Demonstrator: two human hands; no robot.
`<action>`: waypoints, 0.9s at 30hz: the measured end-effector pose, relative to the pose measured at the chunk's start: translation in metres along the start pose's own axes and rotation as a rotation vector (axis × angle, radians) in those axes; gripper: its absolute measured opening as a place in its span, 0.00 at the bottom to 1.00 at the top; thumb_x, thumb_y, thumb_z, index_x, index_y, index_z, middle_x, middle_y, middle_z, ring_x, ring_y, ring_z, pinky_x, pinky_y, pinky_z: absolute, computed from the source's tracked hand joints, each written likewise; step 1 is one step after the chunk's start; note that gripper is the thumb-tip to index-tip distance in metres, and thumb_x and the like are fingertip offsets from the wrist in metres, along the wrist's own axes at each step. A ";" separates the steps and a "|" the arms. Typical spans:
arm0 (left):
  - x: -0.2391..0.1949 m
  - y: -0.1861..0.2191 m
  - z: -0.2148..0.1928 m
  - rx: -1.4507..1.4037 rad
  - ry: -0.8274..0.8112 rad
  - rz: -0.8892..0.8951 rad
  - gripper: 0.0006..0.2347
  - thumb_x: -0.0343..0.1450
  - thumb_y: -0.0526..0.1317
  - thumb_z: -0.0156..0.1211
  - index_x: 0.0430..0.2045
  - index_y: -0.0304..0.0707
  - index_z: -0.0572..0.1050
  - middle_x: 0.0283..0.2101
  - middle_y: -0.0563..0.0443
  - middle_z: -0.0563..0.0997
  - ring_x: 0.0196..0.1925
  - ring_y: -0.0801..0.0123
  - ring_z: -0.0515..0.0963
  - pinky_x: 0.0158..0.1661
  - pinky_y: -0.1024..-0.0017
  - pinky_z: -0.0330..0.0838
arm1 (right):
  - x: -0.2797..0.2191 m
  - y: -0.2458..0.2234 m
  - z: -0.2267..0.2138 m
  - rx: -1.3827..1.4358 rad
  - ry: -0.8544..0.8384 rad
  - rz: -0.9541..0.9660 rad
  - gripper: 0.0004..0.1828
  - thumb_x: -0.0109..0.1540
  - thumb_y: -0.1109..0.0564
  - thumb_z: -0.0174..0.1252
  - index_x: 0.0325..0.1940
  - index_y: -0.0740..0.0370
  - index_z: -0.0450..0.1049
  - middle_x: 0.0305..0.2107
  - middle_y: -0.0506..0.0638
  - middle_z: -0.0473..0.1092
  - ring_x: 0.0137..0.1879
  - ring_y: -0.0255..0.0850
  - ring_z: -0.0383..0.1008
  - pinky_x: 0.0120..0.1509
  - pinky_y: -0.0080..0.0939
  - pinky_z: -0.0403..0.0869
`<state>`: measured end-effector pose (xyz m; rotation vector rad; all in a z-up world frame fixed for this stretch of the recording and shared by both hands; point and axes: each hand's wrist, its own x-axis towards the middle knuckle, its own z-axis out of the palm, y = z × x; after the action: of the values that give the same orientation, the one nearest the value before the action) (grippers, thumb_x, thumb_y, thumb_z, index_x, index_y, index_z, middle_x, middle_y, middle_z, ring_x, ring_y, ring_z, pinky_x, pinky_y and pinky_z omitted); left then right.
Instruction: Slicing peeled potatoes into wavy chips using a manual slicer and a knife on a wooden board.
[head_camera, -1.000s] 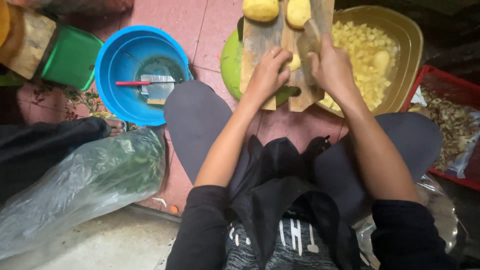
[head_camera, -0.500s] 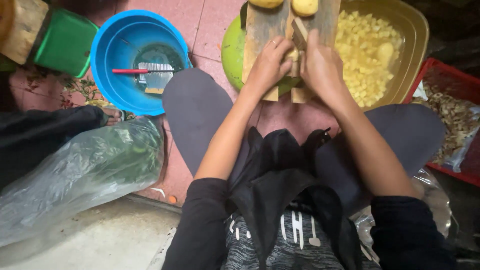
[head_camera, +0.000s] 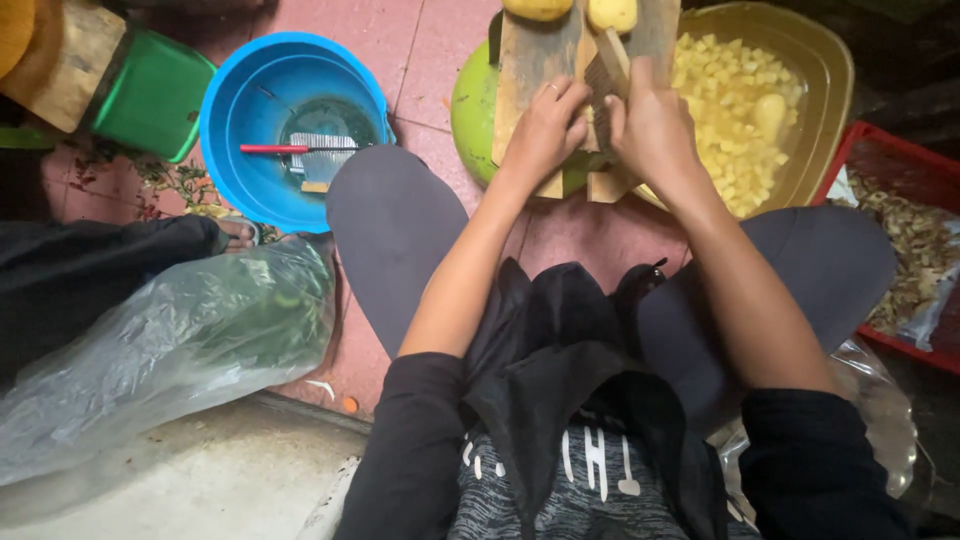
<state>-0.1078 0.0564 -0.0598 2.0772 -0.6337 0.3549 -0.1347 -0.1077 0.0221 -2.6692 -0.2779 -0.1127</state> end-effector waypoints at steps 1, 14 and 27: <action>0.000 -0.001 0.000 0.001 -0.002 -0.003 0.12 0.64 0.31 0.58 0.40 0.38 0.73 0.42 0.48 0.74 0.45 0.57 0.76 0.47 0.64 0.74 | 0.002 0.000 0.005 0.002 -0.002 0.001 0.12 0.67 0.67 0.55 0.51 0.77 0.61 0.21 0.67 0.71 0.20 0.61 0.73 0.23 0.59 0.72; 0.033 0.003 -0.031 -0.050 0.167 -0.070 0.10 0.68 0.29 0.57 0.42 0.37 0.75 0.41 0.47 0.80 0.40 0.60 0.81 0.44 0.67 0.78 | -0.011 0.001 0.015 0.396 0.045 0.097 0.25 0.67 0.70 0.47 0.69 0.65 0.57 0.36 0.62 0.71 0.27 0.46 0.73 0.24 0.43 0.76; 0.119 -0.076 0.082 0.641 -0.047 0.066 0.27 0.65 0.46 0.66 0.57 0.36 0.64 0.53 0.36 0.73 0.47 0.41 0.76 0.43 0.53 0.78 | -0.022 0.160 0.001 0.243 0.413 0.416 0.14 0.66 0.63 0.59 0.52 0.72 0.64 0.33 0.69 0.75 0.32 0.60 0.80 0.34 0.56 0.78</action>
<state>0.0344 -0.0133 -0.1003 2.6815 -0.6764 0.6089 -0.1224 -0.2518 -0.0498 -2.3342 0.3686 -0.4567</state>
